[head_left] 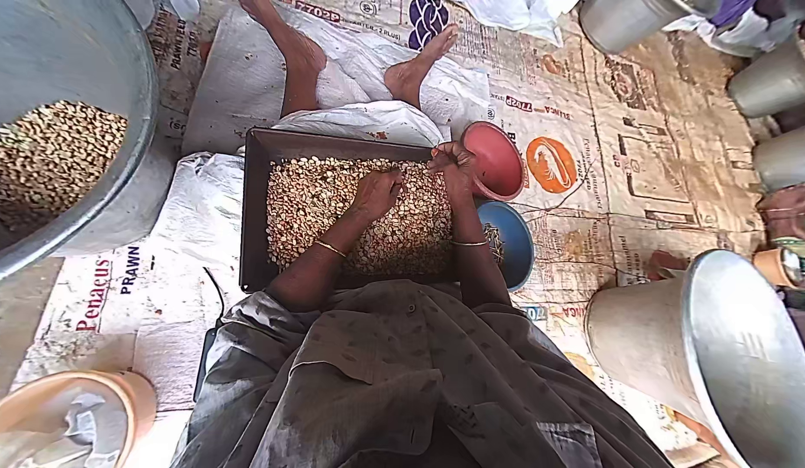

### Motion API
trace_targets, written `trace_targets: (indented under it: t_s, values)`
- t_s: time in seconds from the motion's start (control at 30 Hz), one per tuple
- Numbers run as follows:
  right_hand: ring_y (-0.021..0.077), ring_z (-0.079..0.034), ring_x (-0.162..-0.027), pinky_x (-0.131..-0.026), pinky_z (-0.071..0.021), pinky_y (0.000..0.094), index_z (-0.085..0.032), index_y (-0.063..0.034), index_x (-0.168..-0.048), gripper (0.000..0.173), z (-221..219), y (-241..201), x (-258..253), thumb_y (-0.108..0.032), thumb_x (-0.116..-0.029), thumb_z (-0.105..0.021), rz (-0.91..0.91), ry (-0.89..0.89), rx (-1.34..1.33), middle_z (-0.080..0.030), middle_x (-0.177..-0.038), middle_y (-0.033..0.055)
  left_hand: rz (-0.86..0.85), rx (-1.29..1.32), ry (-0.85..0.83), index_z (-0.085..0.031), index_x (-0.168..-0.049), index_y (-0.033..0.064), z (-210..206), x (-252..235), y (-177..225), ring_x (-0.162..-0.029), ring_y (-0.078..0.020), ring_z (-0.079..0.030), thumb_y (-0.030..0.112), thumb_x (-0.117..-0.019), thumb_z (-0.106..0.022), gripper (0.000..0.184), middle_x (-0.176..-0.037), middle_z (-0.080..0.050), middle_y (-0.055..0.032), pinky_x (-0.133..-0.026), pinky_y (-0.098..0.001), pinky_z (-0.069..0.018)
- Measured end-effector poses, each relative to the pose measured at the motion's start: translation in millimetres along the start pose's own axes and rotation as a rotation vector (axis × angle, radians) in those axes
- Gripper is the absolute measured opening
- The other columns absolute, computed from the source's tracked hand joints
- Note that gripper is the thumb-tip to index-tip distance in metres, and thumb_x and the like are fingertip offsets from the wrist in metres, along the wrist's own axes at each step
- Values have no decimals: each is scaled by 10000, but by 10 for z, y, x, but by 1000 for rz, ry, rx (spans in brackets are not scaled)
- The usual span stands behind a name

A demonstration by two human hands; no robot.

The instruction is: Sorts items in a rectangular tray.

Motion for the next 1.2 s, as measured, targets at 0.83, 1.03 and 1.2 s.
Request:
trace_targets:
  t_s: [0.83,1.03,1.2]
  values:
    - [43,-654,-665,-663,-604,222,-593,-41,-1108,99,1457,-766,1318,-87,-1055,-523,-105,123,149,-632,-878,-4,3,62,45,-685,-1204,18,-21,2,-75,-1012,-444,-697,124,-1047,-483,277,-1034,-722,-246,-905,-635,-512]
    - [102,-708,-663,-684,-634,300,-702,63,-1119,209,1940,-384,1271,-72,-1021,-577,-286,294,372,-727,-852,78,-122,64,81,-689,-1208,-2,-77,13,-39,-964,-438,-709,119,-1025,-544,263,-1017,-730,-246,-899,-629,-519]
    - [106,-718,-706,-690,-635,279,-697,8,-1081,171,1762,-378,1280,16,-1016,-539,-274,177,-181,-734,-851,8,-125,-31,84,-685,-1180,-26,-111,17,-10,-1027,-480,-692,122,-1035,-530,259,-1067,-717,-274,-914,-666,-502]
Point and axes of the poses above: each hand's wrist, its own x-axis away from the middle knuckle, its own z-axis out of the back of the hand, y = z × x, the point moved 2 cm from there along -x, towards the middle knuckle
